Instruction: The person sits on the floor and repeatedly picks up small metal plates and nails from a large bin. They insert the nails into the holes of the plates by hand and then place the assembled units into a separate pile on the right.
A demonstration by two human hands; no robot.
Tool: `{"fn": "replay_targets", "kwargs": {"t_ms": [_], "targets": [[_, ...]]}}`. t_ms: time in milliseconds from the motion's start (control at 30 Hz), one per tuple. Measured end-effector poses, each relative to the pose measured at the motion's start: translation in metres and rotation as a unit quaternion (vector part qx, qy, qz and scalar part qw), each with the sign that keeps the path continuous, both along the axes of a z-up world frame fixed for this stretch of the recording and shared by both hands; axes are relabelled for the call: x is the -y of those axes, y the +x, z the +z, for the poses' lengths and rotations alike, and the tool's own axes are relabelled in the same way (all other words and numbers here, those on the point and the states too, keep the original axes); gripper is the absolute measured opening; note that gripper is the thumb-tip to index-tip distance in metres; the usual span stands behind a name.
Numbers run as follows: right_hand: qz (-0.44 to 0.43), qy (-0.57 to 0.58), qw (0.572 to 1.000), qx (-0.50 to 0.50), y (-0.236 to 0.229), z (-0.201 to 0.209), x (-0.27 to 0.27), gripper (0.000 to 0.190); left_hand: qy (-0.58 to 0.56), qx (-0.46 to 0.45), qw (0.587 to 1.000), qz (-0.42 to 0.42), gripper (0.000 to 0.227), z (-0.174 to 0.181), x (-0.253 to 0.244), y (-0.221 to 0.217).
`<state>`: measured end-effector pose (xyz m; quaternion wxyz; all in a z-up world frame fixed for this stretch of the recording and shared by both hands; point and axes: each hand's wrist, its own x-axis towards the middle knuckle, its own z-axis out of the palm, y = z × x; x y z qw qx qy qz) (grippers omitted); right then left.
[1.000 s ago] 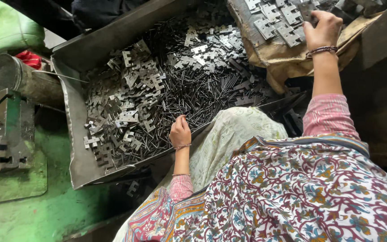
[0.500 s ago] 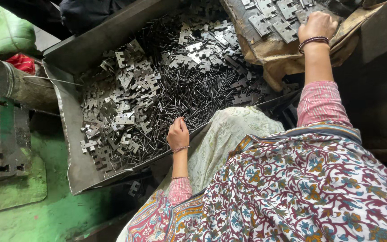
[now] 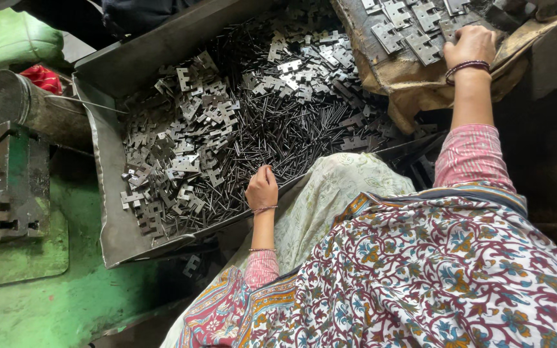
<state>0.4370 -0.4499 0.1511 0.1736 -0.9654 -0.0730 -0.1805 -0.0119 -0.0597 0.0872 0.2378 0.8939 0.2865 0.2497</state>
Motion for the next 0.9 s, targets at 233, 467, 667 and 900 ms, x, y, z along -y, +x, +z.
{"fn": "replay_targets", "kwargs": {"t_ms": [233, 467, 667, 900], "targets": [[0.050, 0.032, 0.997, 0.043, -0.014, 0.005, 0.012, 0.029, 0.022, -0.002, 1.000, 0.009, 0.016, -0.001, 0.002, 0.001], [0.191, 0.083, 0.952, 0.223, -0.106, 0.047, -0.028, 0.027, 0.072, 0.030, 0.997, -0.010, 0.016, -0.001, 0.005, 0.001], [0.384, 0.148, 0.907, 0.093, -0.207, 0.029, -0.087, 0.016, 0.120, -0.046, 0.992, -0.017, 0.044, 0.005, 0.020, -0.006], [0.305, -0.044, 0.945, -0.113, -0.235, -0.049, -0.089, 0.033, 0.139, -0.047, 0.989, -0.007, 0.057, -0.020, 0.029, -0.022]]}}
